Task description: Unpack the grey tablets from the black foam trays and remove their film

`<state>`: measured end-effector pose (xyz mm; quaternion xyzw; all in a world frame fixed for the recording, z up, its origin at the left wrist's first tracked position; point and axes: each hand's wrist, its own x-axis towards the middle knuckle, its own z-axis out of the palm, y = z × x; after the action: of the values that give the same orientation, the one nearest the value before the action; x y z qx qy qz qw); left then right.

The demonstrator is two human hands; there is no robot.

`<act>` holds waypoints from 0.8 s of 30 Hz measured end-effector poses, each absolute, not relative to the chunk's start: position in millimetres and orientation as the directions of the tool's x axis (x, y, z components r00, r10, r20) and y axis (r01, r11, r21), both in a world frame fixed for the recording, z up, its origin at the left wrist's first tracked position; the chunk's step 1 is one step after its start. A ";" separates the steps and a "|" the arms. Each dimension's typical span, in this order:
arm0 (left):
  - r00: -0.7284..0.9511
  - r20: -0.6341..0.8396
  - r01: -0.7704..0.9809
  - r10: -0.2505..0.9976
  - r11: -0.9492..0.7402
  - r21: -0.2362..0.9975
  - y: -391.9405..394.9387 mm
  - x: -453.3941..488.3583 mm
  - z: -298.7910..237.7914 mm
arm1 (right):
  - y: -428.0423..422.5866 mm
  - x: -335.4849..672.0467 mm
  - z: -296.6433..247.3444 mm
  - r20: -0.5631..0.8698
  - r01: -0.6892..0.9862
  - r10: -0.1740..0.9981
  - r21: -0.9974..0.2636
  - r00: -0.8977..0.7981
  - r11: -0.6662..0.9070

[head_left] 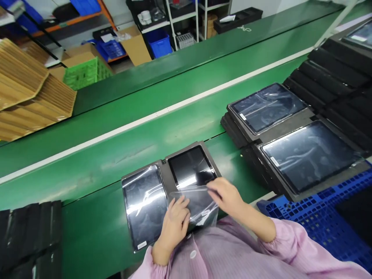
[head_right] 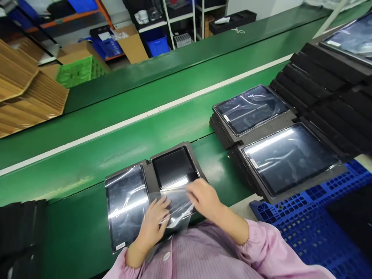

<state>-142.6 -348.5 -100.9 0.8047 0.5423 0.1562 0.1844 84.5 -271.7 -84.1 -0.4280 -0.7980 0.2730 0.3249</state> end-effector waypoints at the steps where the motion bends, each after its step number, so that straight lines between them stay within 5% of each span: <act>1: 0.320 0.052 0.833 0.946 -0.307 0.460 -346.9 -139.3 -100.0 | -263.2 83.4 -89.0 0.182 0.620 0.929 -0.700 -0.322 0.353; 4: 0.214 0.046 0.873 0.976 -0.212 0.438 -341.4 -133.3 -99.7 | -244.2 72.9 -96.3 -0.158 0.773 0.981 -0.634 -0.115 -0.011; 7: 0.209 0.021 0.876 0.978 -0.197 0.440 -336.4 -135.6 -99.6 | -233.2 63.4 -96.5 -0.305 0.750 0.952 -0.637 -0.036 -0.176; 14: 0.185 -0.128 0.787 0.974 -0.069 0.614 -328.5 -146.9 -84.4 | -233.9 62.1 -83.1 -0.341 0.478 0.940 -0.830 -0.025 -0.289; 18: 0.119 -0.062 0.663 0.991 -0.034 0.748 -331.6 -165.6 -80.8 | -251.4 51.7 -65.9 -0.286 0.268 0.950 -0.932 -0.125 -0.245; 24: -0.381 0.204 0.569 0.901 0.054 0.821 -363.8 -241.7 -82.2 | -277.0 -13.9 -41.5 -0.244 0.144 0.961 -0.964 -0.131 -0.225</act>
<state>-241.7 -363.8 -82.2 0.5238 0.7017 0.4454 0.1868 -13.9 -277.0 -41.5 -0.5485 -0.5038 0.5582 0.3659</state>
